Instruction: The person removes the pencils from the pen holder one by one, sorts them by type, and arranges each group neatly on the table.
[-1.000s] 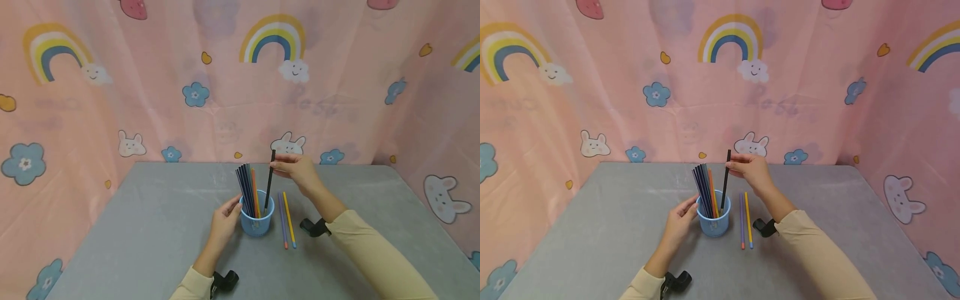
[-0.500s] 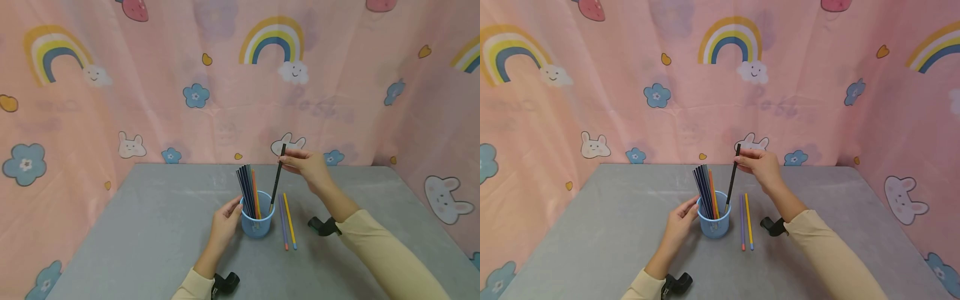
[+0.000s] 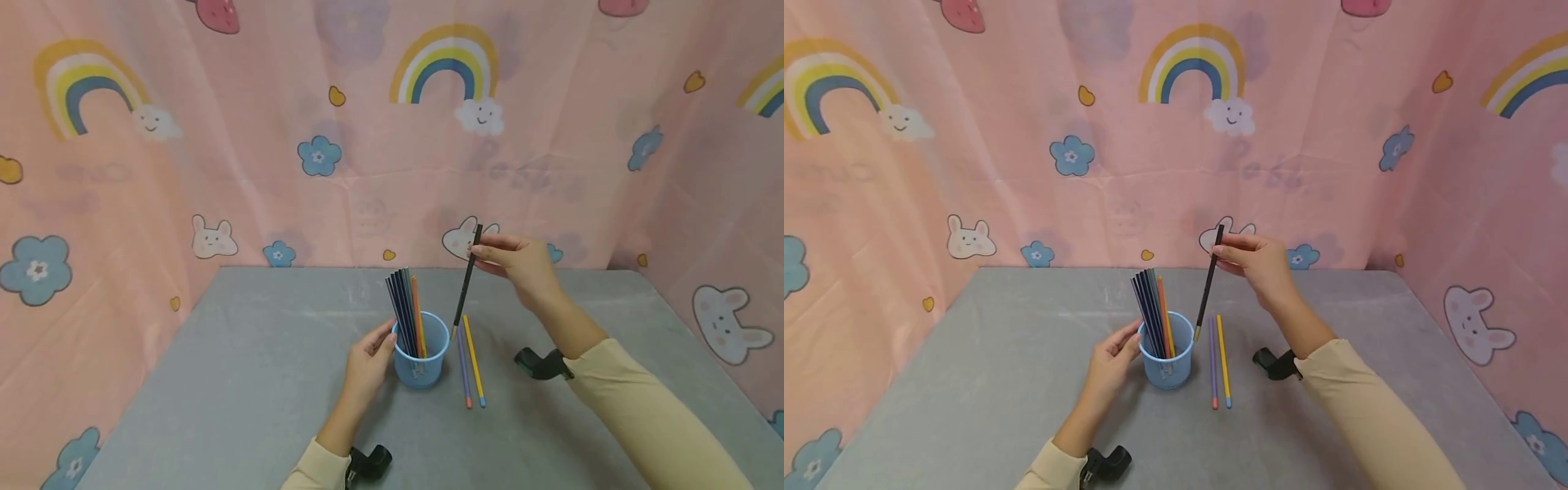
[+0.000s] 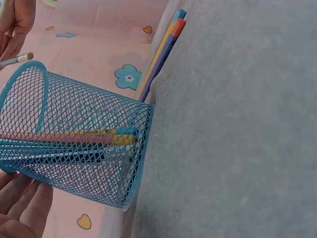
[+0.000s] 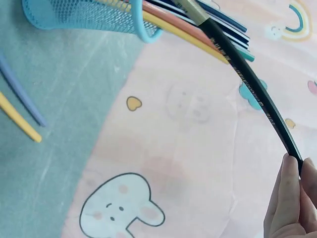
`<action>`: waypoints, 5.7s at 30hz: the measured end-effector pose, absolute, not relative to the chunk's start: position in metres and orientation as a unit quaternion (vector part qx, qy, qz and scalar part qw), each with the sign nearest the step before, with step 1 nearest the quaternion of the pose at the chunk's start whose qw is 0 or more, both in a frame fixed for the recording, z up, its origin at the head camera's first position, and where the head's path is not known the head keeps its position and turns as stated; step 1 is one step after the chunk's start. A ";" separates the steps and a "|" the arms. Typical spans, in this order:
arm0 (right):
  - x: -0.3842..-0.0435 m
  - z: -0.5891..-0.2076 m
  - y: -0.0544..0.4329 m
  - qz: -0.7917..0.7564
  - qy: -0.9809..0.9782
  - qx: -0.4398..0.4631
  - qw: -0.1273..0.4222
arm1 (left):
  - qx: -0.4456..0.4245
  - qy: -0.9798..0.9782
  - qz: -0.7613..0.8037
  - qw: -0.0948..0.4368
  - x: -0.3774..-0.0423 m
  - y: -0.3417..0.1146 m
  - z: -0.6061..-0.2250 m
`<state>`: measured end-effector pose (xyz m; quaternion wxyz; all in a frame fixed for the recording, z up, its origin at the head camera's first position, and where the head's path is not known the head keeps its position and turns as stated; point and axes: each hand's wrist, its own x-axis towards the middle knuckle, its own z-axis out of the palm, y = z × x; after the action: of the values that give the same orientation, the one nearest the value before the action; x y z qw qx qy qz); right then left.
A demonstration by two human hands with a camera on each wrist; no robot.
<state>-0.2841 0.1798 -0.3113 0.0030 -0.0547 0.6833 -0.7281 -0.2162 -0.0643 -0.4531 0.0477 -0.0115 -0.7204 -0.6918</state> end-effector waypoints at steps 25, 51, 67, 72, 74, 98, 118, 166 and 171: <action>-0.286 -0.353 0.212 -0.605 0.795 -0.003 0.045 | -0.014 -0.719 -0.693 0.052 -0.216 -0.064 -0.454; -0.293 -0.404 0.217 -0.575 0.811 0.053 0.096 | -0.008 -0.712 -0.701 0.051 -0.217 -0.064 -0.455; -0.295 -0.425 0.218 -0.556 0.821 0.062 0.117 | -0.012 -0.722 -0.690 0.049 -0.217 -0.065 -0.454; -0.296 -0.431 0.216 -0.549 0.825 0.057 0.119 | -0.009 -0.723 -0.689 0.049 -0.217 -0.065 -0.455; -0.297 -0.434 0.216 -0.545 0.828 0.056 0.119 | -0.008 -0.722 -0.690 0.049 -0.217 -0.065 -0.455; -0.306 -0.450 0.206 -0.530 0.830 0.107 0.135 | -0.012 -0.720 -0.692 0.050 -0.217 -0.065 -0.455; -0.307 -0.452 0.195 -0.490 0.860 0.107 0.092 | -0.012 -0.718 -0.694 0.049 -0.217 -0.065 -0.455; -0.301 -0.386 0.120 -0.599 0.777 -0.101 0.165 | -0.010 -0.723 -0.689 0.052 -0.217 -0.065 -0.455; -0.300 -0.385 0.119 -0.602 0.776 -0.093 0.165 | -0.010 -0.723 -0.688 0.054 -0.217 -0.064 -0.454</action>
<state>-0.3004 0.1188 -0.3853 0.1650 -0.0931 0.7758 -0.6019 -0.2172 -0.0643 -0.4540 0.0544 -0.0098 -0.7232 -0.6884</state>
